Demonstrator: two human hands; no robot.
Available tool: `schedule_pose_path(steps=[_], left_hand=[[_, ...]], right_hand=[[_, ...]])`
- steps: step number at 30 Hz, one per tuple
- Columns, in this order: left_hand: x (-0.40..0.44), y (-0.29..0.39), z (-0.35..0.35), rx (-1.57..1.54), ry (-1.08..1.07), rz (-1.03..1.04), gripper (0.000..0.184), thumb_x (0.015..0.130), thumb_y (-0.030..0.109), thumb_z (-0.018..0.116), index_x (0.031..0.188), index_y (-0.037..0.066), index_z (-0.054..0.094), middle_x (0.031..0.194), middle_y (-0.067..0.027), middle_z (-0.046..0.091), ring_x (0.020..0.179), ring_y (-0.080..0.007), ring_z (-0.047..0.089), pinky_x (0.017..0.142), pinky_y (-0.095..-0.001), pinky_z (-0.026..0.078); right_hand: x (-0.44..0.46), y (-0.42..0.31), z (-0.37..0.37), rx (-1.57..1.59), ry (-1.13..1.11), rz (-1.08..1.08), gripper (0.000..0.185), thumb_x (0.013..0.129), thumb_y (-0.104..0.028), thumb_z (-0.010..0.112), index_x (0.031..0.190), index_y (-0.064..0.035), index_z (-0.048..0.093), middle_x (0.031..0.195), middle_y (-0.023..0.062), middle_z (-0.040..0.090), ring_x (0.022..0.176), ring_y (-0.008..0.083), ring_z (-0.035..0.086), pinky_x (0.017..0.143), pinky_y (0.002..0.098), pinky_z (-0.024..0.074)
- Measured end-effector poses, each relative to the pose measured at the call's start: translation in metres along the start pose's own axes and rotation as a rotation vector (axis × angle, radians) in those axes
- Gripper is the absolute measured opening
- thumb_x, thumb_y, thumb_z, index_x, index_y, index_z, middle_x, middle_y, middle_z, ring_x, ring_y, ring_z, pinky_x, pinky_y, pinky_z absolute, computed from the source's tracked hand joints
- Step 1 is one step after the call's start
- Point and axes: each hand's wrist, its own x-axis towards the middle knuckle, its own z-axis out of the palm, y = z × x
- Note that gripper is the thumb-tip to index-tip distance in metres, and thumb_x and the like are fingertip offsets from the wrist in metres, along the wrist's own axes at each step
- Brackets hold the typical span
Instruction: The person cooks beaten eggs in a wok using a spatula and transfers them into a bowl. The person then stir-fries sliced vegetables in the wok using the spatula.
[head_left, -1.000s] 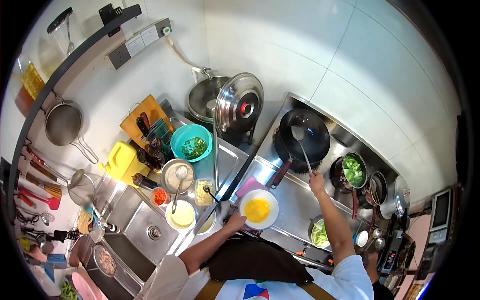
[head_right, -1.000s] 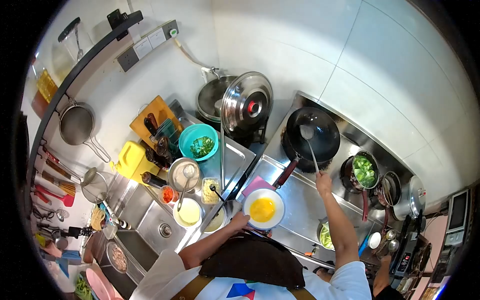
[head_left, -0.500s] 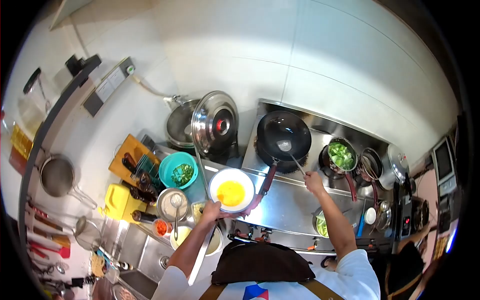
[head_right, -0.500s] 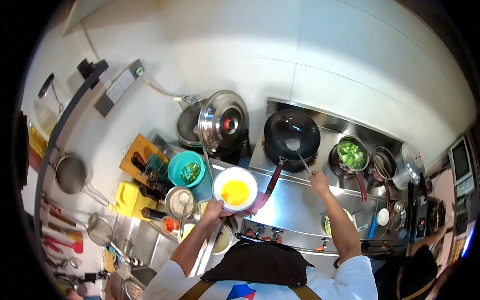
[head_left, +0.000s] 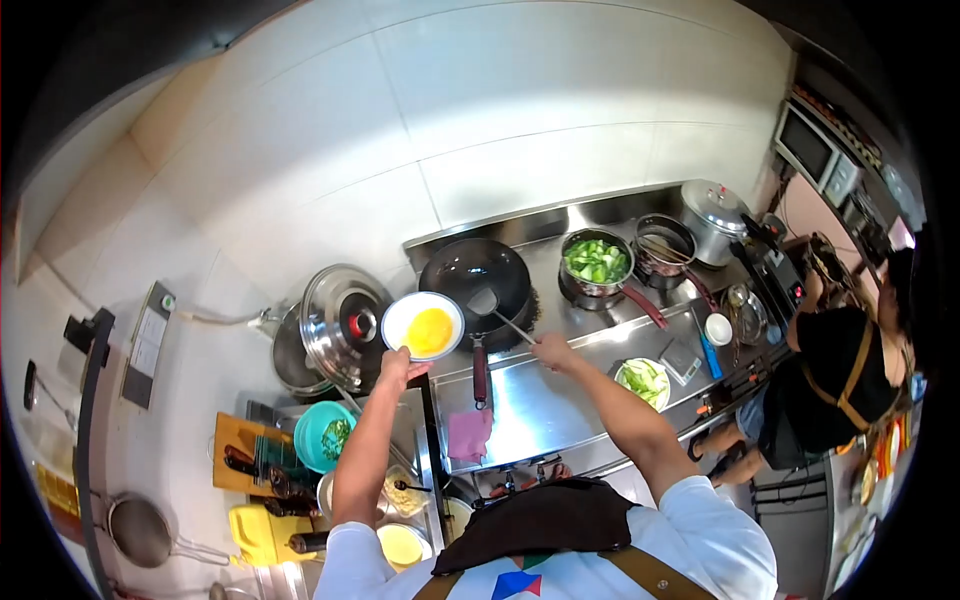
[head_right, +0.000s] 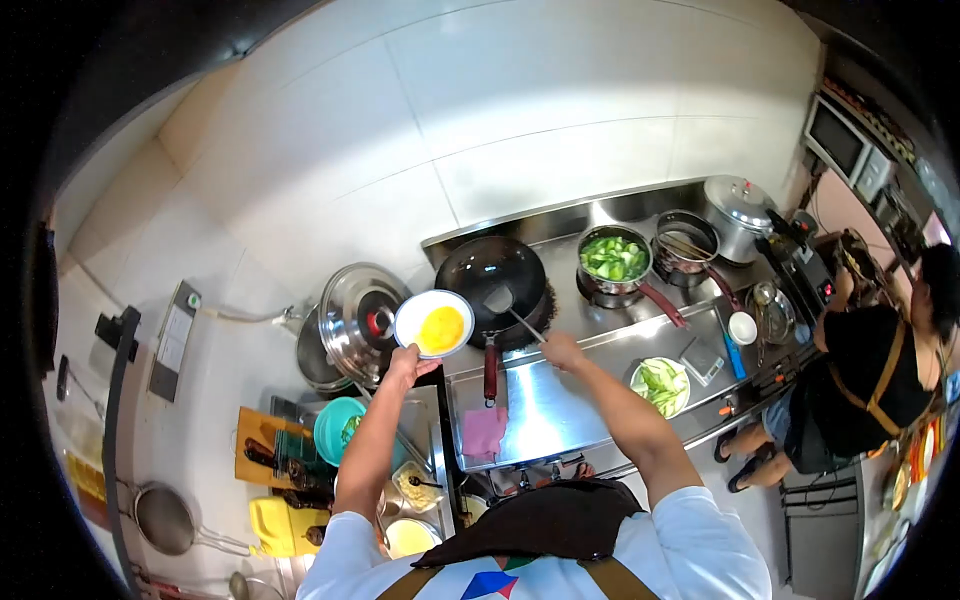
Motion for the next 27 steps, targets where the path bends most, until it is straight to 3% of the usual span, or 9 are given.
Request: schedule_pose_path(steps=[4, 5, 9, 12, 15, 18, 22, 25, 27], left_hand=[[0.05, 0.019, 0.019, 0.046, -0.016, -0.025, 0.038, 0.099, 0.01, 0.033, 0.128, -0.012, 0.042, 0.108, -0.0256, 0.065, 0.085, -0.0365, 0.071, 0.071, -0.0408, 0.063], [0.063, 0.021, 0.022, 0.074, -0.034, -0.035, 0.038, 0.1, 0.011, 0.032, 0.131, -0.01, 0.041, 0.108, -0.0252, 0.065, 0.084, -0.0372, 0.071, 0.069, -0.0404, 0.063], [0.088, 0.046, 0.052, 0.246, 0.043, -0.078, 0.038, 0.099, 0.009, 0.033, 0.132, -0.006, 0.044, 0.108, -0.0254, 0.066, 0.083, -0.0385, 0.071, 0.066, -0.0407, 0.064], [0.111, 0.052, 0.069, 0.332, 0.007, -0.036, 0.036, 0.097, 0.006, 0.036, 0.128, -0.009, 0.048, 0.107, -0.0252, 0.067, 0.082, -0.0398, 0.071, 0.062, -0.0424, 0.063], [0.154, 0.049, 0.082, 0.56, 0.131, -0.051, 0.032, 0.097, 0.006, 0.041, 0.121, -0.01, 0.054, 0.108, -0.0261, 0.067, 0.08, -0.0393, 0.071, 0.06, -0.0425, 0.063], [0.138, 0.061, 0.11, 0.855, 0.194, -0.002, 0.028, 0.096, 0.006, 0.046, 0.115, -0.011, 0.058, 0.108, -0.027, 0.066, 0.075, -0.0389, 0.072, 0.059, -0.0412, 0.062], [0.14, 0.063, 0.129, 1.148, 0.247, 0.123, 0.03, 0.096, 0.008, 0.05, 0.12, -0.009, 0.052, 0.104, -0.0264, 0.067, 0.08, -0.0386, 0.071, 0.062, -0.0416, 0.06], [0.16, 0.048, 0.129, 1.301, 0.385, 0.445, 0.035, 0.095, 0.007, 0.05, 0.126, -0.007, 0.044, 0.101, -0.0269, 0.067, 0.088, -0.0387, 0.07, 0.071, -0.0451, 0.058], [0.159, 0.047, 0.132, 1.448, 0.354, 0.554, 0.038, 0.095, 0.007, 0.048, 0.129, -0.006, 0.04, 0.107, -0.027, 0.065, 0.091, -0.0394, 0.069, 0.075, -0.0471, 0.057]], right_hand=[[-0.021, -0.006, -0.004, -0.059, 0.094, -0.025, 0.029, 0.085, -0.024, 0.057, 0.098, -0.0006, 0.07, 0.081, 0.0221, 0.069, 0.074, 0.0358, 0.069, 0.072, 0.0456, 0.0534], [-0.029, -0.01, -0.008, 0.028, 0.036, 0.074, 0.031, 0.083, -0.025, 0.058, 0.101, -0.002, 0.07, 0.088, 0.0232, 0.069, 0.082, 0.0383, 0.068, 0.078, 0.0471, 0.0525], [-0.034, 0.002, -0.003, -0.017, 0.136, -0.045, 0.031, 0.083, -0.025, 0.058, 0.106, -0.0093, 0.071, 0.096, 0.0227, 0.069, 0.094, 0.0397, 0.066, 0.085, 0.0473, 0.0514], [-0.042, 0.002, -0.002, 0.033, 0.168, -0.016, 0.031, 0.083, -0.026, 0.059, 0.107, -0.0107, 0.071, 0.098, 0.0224, 0.069, 0.095, 0.0402, 0.066, 0.086, 0.0477, 0.0513], [-0.044, 0.003, -0.002, 0.018, 0.177, 0.0, 0.032, 0.084, -0.026, 0.058, 0.109, -0.0118, 0.07, 0.103, 0.0218, 0.069, 0.097, 0.0394, 0.066, 0.087, 0.0478, 0.0511], [-0.049, 0.001, -0.004, -0.03, 0.199, 0.037, 0.03, 0.086, -0.023, 0.056, 0.11, -0.0114, 0.07, 0.103, 0.0206, 0.069, 0.098, 0.0387, 0.066, 0.086, 0.0479, 0.0516], [-0.066, -0.004, -0.01, -0.129, 0.225, 0.058, 0.028, 0.085, -0.015, 0.055, 0.108, -0.0071, 0.067, 0.098, 0.0215, 0.069, 0.094, 0.039, 0.067, 0.08, 0.049, 0.0534], [-0.081, -0.008, -0.022, -0.216, 0.247, -0.014, 0.028, 0.083, -0.01, 0.054, 0.109, -0.0052, 0.063, 0.094, 0.0229, 0.068, 0.089, 0.0399, 0.067, 0.076, 0.0494, 0.0541], [-0.09, -0.014, -0.031, -0.247, 0.261, -0.053, 0.03, 0.082, -0.007, 0.054, 0.11, -0.0034, 0.061, 0.091, 0.023, 0.068, 0.084, 0.0402, 0.068, 0.072, 0.0496, 0.0544]])
